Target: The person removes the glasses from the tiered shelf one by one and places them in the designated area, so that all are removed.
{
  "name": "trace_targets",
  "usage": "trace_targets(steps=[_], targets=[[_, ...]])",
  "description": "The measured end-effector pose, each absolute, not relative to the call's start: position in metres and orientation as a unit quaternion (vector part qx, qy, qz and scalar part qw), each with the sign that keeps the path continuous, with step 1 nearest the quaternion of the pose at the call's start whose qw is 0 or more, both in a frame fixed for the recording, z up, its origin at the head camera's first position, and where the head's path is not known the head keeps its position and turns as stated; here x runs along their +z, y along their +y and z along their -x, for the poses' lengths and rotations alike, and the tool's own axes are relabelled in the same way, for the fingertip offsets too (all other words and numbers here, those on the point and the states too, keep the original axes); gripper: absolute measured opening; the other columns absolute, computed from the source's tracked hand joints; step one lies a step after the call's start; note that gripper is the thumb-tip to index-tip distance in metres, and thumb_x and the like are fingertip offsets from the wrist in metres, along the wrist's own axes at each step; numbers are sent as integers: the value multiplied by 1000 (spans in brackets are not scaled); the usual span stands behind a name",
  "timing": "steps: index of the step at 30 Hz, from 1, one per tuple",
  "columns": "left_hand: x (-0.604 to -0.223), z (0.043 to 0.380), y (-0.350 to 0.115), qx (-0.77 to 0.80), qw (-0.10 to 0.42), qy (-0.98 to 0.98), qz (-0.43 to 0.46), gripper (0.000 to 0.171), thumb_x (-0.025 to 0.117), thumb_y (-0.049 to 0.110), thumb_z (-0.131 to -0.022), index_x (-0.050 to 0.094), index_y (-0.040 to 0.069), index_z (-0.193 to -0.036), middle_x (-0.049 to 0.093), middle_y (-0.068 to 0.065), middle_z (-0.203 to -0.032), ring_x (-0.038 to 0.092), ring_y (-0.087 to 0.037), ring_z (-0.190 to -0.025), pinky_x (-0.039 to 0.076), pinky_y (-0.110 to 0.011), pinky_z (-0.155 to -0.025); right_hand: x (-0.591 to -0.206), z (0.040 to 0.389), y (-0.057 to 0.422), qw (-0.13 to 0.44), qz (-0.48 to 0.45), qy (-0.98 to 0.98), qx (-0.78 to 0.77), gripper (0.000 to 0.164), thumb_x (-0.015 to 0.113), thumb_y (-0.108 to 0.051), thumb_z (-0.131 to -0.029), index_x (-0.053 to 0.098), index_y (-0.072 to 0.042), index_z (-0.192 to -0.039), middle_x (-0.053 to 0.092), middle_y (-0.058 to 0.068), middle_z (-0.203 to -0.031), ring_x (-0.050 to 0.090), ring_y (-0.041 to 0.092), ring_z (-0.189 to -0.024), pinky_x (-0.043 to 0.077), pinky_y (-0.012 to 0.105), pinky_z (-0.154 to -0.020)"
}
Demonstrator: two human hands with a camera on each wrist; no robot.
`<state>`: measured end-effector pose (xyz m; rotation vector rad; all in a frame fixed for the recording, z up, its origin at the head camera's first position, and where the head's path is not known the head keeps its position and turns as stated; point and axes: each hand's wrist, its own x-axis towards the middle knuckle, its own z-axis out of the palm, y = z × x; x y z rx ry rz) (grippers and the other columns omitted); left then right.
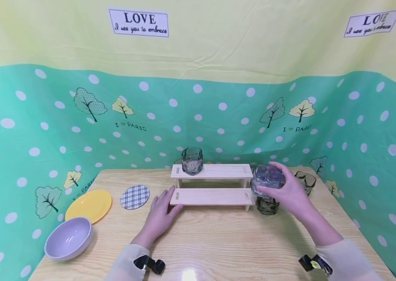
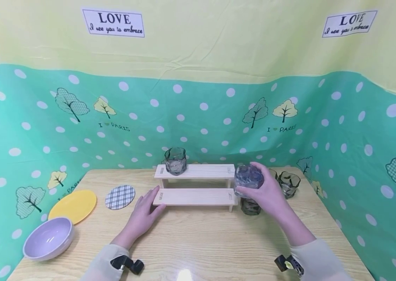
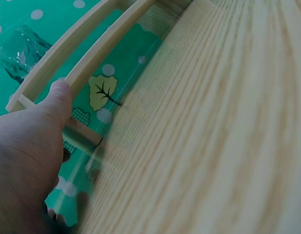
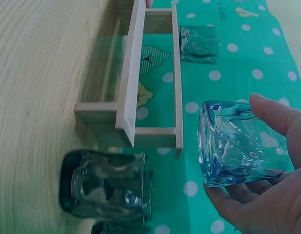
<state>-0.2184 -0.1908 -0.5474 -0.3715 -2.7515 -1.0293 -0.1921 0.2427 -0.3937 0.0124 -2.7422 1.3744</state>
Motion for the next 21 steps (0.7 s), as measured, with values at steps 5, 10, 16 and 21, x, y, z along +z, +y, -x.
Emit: trace_targets(steps=[5, 10, 16, 21], targets=[[-546, 218, -191, -351, 81, -925, 123, 81, 67, 46, -111, 33, 11, -175, 40, -19, -174, 29, -45, -163, 8, -63, -135, -394, 188, 258, 44, 4, -899, 435, 118, 94, -54, -86, 26, -20, -177, 41, 36, -163, 52, 60, -136, 51, 76, -104], [-546, 218, -192, -351, 80, -924, 125, 81, 66, 48, -111, 33, 11, -175, 40, -18, -174, 29, -43, -164, 8, -63, -135, -395, 185, 272, 55, 14, -899, 434, 117, 94, -52, -88, 26, -18, -176, 42, 38, -161, 52, 61, -135, 53, 75, -102], [-547, 218, -193, -351, 75, -925, 124, 82, 66, 49, -111, 33, 11, -175, 39, -18, -174, 28, -44, -164, 8, -62, -136, -397, 182, 290, 67, 26, -898, 434, 116, 94, -48, -89, 25, -16, -176, 38, 40, -162, 50, 64, -135, 52, 77, -102], [-545, 218, -193, -355, 79, -923, 127, 82, 67, 49, -110, 33, 11, -174, 39, -18, -174, 29, -45, -163, 8, -63, -135, -399, 180, 306, 60, 39, -894, 442, 117, 92, -47, -91, 21, -15, -177, 34, 42, -163, 48, 64, -136, 52, 75, -101]])
